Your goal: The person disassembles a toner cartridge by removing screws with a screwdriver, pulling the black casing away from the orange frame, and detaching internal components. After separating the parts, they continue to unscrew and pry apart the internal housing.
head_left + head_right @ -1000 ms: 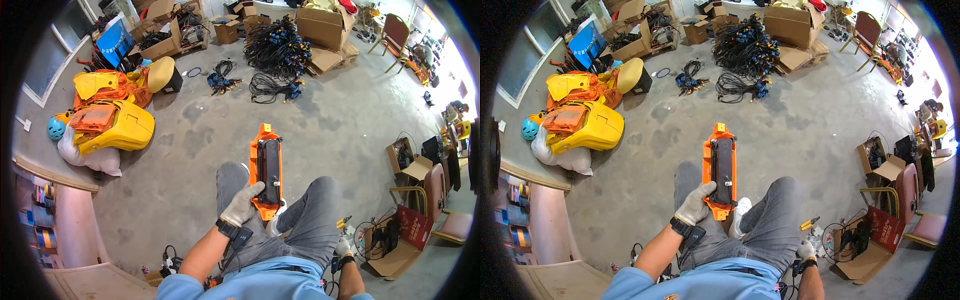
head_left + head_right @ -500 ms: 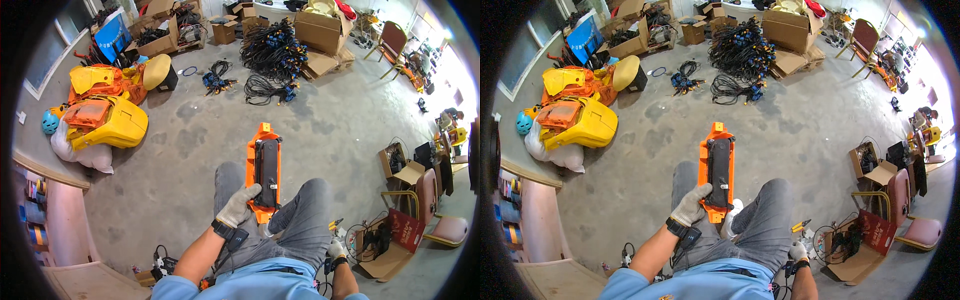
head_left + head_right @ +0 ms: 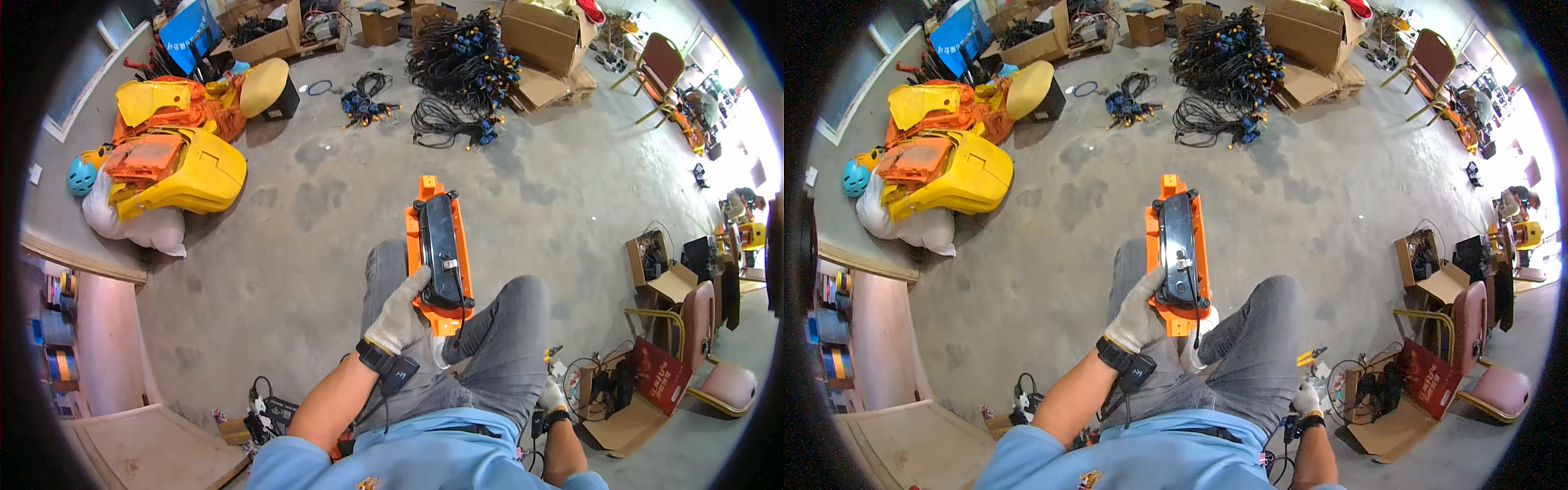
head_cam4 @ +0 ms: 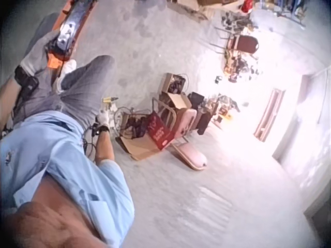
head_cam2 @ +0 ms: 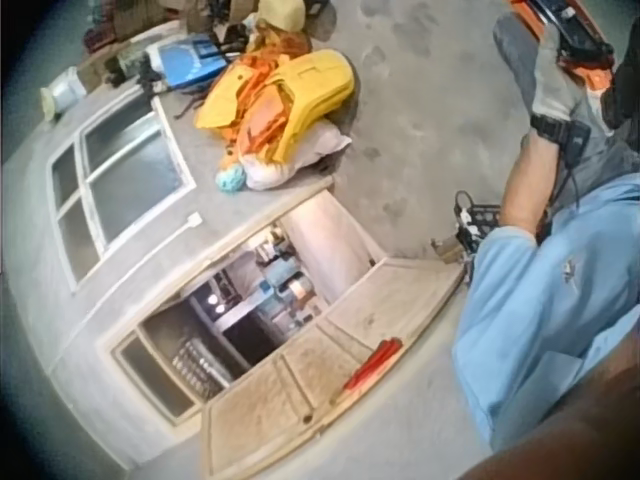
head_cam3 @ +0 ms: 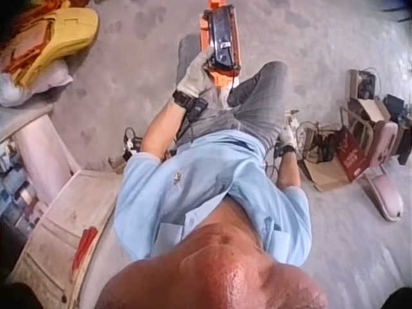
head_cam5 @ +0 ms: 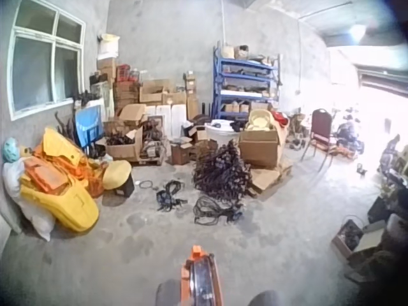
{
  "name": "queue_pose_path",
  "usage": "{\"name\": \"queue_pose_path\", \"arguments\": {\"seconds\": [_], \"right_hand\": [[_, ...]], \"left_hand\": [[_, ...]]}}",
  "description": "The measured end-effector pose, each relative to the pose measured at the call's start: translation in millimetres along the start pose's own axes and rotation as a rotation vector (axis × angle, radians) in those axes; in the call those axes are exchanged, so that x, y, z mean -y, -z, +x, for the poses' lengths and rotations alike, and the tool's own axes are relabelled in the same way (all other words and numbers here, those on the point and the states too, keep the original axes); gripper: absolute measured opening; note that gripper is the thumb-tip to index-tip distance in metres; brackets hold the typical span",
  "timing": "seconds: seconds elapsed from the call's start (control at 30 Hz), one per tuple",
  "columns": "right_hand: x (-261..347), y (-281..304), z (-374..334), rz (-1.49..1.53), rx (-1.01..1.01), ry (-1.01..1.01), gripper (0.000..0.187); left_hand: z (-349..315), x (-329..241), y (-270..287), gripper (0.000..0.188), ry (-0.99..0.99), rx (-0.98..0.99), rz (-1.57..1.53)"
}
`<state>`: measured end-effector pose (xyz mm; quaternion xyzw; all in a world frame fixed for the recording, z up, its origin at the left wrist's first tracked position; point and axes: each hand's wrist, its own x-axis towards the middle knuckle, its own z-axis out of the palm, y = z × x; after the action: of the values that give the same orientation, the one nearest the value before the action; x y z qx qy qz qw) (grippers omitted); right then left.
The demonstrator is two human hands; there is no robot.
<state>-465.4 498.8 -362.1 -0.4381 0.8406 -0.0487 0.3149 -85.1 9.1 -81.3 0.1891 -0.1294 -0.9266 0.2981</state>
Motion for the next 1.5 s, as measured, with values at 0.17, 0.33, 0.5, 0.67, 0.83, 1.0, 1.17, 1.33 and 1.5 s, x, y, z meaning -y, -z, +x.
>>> {"name": "queue_pose_path", "arguments": {"seconds": [0.17,0.33,0.5,0.67,0.83,1.0,1.17,1.33,1.5], "right_hand": [[69.5,8.2,10.1,0.332,0.14,-0.072,0.047],[18.9,-7.6,5.4,0.194,0.12,0.044,0.043],[36.7,6.1,-1.8,-0.03,0.216,0.035,0.036],[99.1,33.4,-2.1,0.153,0.21,0.143,0.033],[74.0,22.4,7.5,-0.35,0.27,0.206,0.036],[50.6,-0.1,9.6,-0.061,0.266,-0.336,0.038],[158.0,46.9,7.8,0.292,0.19,-0.547,0.046],[167.0,59.2,1.5,0.244,0.211,-0.585,0.046],[177.9,70.0,-2.2,0.189,0.222,-0.541,0.044]], "left_hand": [[-15.8,-5.1,3.3,0.058,0.0,-0.017,0.082],[-6.8,-2.2,3.1,0.062,0.038,0.037,0.074],[-1.3,4.9,18.4,0.057,0.051,0.058,0.091],[-11.4,-3.7,14.1,0.052,0.013,0.052,0.119],[-0.5,0.5,12.2,0.05,0.015,0.098,0.196],[6.0,4.0,7.1,0.044,0.022,-0.003,0.204],[-4.7,3.0,47.0,0.05,-0.007,-0.119,0.14],[3.9,9.4,42.0,0.053,-0.008,-0.144,0.078],[-1.6,2.7,27.6,0.054,0.009,-0.121,0.099]]}}
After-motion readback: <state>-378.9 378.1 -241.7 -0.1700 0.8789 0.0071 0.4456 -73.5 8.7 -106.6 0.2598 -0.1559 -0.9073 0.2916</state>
